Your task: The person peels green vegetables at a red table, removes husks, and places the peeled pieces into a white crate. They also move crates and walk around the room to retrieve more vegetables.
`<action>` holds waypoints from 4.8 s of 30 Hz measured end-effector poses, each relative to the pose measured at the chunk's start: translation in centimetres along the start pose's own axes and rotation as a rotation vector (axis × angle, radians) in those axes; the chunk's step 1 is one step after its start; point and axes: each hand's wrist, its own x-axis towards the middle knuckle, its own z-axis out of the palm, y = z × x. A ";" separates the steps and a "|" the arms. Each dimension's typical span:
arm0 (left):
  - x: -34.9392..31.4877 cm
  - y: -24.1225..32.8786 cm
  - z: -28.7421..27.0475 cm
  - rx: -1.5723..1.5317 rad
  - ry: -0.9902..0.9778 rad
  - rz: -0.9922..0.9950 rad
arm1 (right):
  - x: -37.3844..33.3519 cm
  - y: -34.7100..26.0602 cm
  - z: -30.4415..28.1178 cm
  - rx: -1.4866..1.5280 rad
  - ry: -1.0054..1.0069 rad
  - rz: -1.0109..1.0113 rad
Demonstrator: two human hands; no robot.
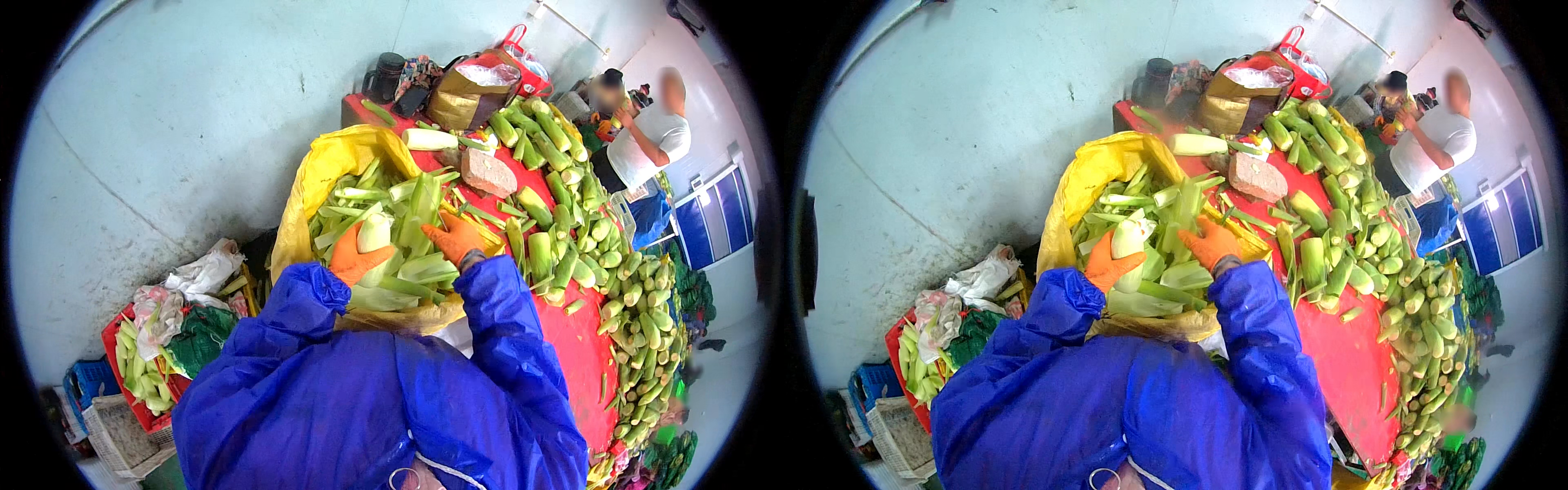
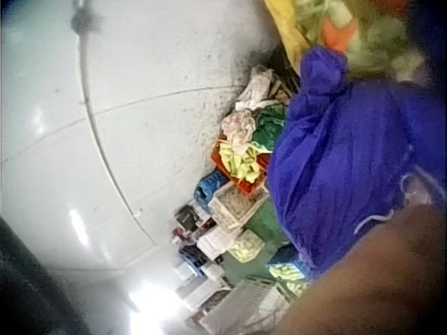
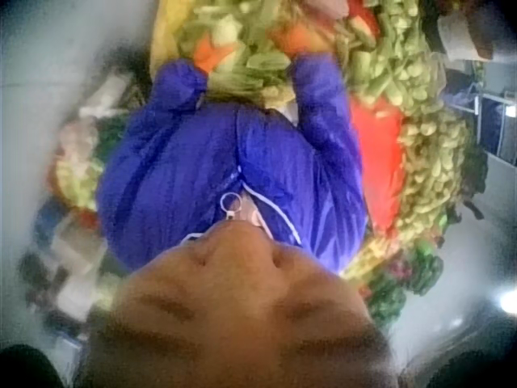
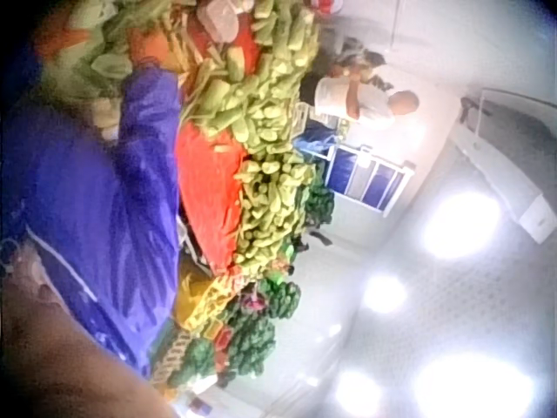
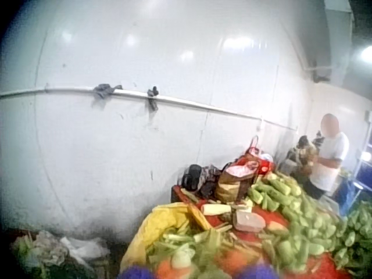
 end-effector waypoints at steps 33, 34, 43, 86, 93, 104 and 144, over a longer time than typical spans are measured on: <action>0.0 2.1 9.6 0.293 -0.465 -0.177 | -9.6 4.2 -3.7 -0.491 -0.033 -0.442; -0.1 2.4 9.2 0.331 -0.438 -0.171 | -9.1 4.0 -3.6 -0.485 -0.055 -0.457; -1.3 3.9 6.3 0.359 -0.231 -0.179 | -5.6 1.8 -0.5 -0.455 -0.091 -0.588; -1.9 1.9 2.3 0.308 -0.192 -0.213 | -3.9 -1.0 4.1 -0.478 -0.122 -0.464; -2.6 3.4 1.2 0.368 -0.060 0.026 | 0.7 8.2 6.0 -0.568 -0.147 -0.245; -0.5 3.2 0.1 0.493 -0.085 0.027 | -4.5 -1.2 0.3 0.469 -0.246 -0.272; -2.2 5.1 1.4 -0.408 -0.798 -0.366 | -6.1 -0.3 -0.6 -0.505 -0.074 -0.698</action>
